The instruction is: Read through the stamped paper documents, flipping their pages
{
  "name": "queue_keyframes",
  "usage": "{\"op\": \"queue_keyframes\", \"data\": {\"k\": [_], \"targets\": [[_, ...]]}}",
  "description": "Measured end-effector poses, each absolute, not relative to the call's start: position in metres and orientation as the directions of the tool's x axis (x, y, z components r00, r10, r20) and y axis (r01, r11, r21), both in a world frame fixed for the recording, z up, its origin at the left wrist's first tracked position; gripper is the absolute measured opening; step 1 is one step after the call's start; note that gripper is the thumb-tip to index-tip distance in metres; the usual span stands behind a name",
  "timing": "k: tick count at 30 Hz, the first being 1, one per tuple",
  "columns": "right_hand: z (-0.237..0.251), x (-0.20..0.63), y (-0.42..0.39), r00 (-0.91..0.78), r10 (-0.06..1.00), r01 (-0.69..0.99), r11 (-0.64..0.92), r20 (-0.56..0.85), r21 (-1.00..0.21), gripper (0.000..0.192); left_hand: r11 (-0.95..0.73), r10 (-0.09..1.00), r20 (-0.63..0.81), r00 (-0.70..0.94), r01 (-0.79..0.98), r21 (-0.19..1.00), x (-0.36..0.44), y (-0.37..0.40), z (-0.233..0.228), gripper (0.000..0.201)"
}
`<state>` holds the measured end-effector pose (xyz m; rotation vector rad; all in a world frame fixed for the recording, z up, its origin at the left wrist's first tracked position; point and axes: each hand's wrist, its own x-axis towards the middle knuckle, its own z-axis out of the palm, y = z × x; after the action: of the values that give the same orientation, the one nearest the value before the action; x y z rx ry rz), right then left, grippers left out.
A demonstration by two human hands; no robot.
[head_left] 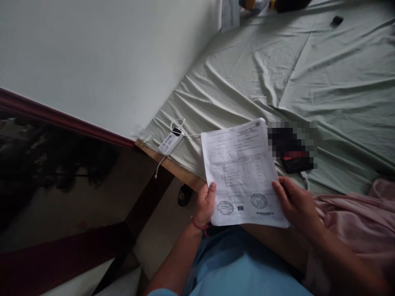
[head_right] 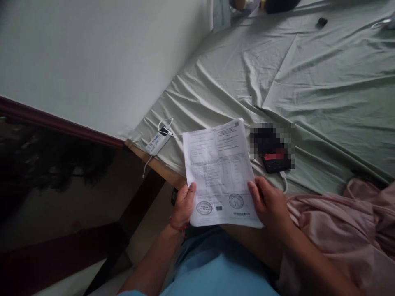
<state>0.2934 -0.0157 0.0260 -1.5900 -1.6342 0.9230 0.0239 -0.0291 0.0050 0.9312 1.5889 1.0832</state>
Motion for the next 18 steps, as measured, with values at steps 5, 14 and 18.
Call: {"op": "queue_keyframes", "data": {"k": [5,14,18], "targets": [[0.022,0.294,-0.018,-0.056,0.998,0.545,0.007,-0.028,-0.838,0.031,0.291,0.909,-0.209,-0.361,0.188,0.938,0.018,-0.036,-0.004,0.057],[0.019,0.295,-0.019,-0.103,0.994,0.552,0.031,-0.032,-0.833,0.034,0.294,0.882,-0.239,-0.406,0.078,0.953,0.014,-0.034,-0.002,0.057],[0.017,0.295,-0.018,-0.136,0.989,0.554,0.021,-0.066,-0.832,0.034,0.265,0.896,-0.21,-0.39,0.092,0.96,0.012,-0.031,-0.008,0.057]]}}
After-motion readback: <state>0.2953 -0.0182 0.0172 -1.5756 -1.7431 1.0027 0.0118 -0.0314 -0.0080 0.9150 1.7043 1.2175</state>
